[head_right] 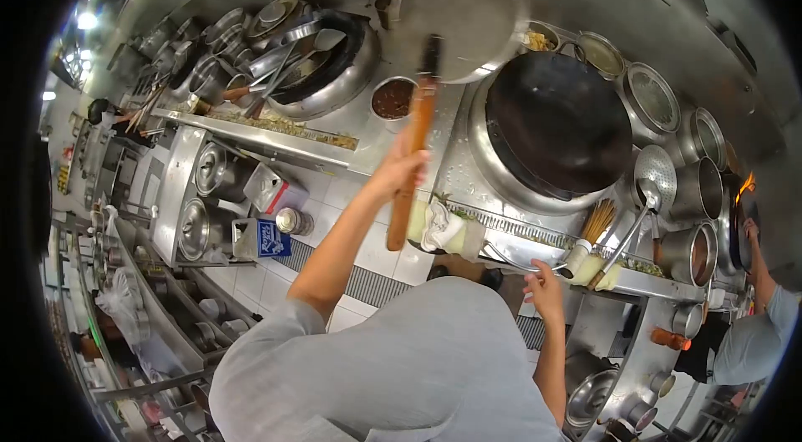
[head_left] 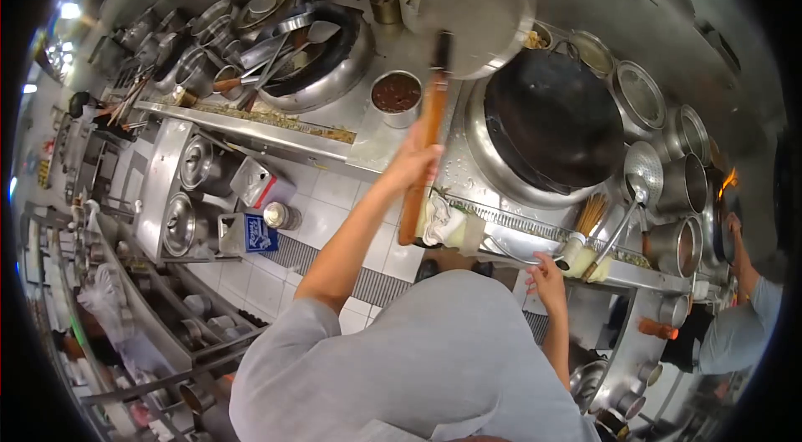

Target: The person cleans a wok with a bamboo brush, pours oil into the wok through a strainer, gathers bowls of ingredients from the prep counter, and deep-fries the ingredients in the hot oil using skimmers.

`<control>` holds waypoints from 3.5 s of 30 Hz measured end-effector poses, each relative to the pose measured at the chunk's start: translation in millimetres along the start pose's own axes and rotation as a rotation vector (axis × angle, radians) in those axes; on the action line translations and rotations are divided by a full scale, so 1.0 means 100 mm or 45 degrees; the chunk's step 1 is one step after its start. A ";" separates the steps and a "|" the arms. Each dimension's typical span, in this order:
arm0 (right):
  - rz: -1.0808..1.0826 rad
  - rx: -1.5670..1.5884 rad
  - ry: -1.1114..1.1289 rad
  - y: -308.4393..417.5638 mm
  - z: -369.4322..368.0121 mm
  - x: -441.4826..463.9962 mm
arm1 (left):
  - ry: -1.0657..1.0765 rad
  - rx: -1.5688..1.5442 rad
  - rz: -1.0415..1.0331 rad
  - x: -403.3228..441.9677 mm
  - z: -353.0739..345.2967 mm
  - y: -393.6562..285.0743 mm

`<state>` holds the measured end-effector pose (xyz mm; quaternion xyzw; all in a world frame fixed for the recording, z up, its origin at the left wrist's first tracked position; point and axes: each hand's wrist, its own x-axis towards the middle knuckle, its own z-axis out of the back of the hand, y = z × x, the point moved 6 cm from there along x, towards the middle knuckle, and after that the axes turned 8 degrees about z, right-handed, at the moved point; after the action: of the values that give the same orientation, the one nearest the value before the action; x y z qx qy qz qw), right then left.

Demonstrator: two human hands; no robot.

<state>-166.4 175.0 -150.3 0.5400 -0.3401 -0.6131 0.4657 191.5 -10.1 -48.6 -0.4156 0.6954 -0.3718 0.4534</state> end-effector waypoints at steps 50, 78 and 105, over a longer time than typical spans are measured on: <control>-0.577 -0.961 -1.163 -1.02 8.54 2.11 | -0.154 -0.063 0.503 0.67 -2.90 0.72; 0.224 -1.837 -0.984 1.59 7.26 2.99 | 0.163 -0.502 0.591 0.83 -2.84 1.02; 0.616 -2.259 -0.615 3.72 2.88 3.40 | 0.347 -0.468 0.829 0.91 -2.91 0.16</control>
<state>-366.5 -293.5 127.9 -0.2370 0.0598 -0.6298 0.7373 -107.7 -46.6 -0.9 -0.1942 0.8996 -0.1296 0.3691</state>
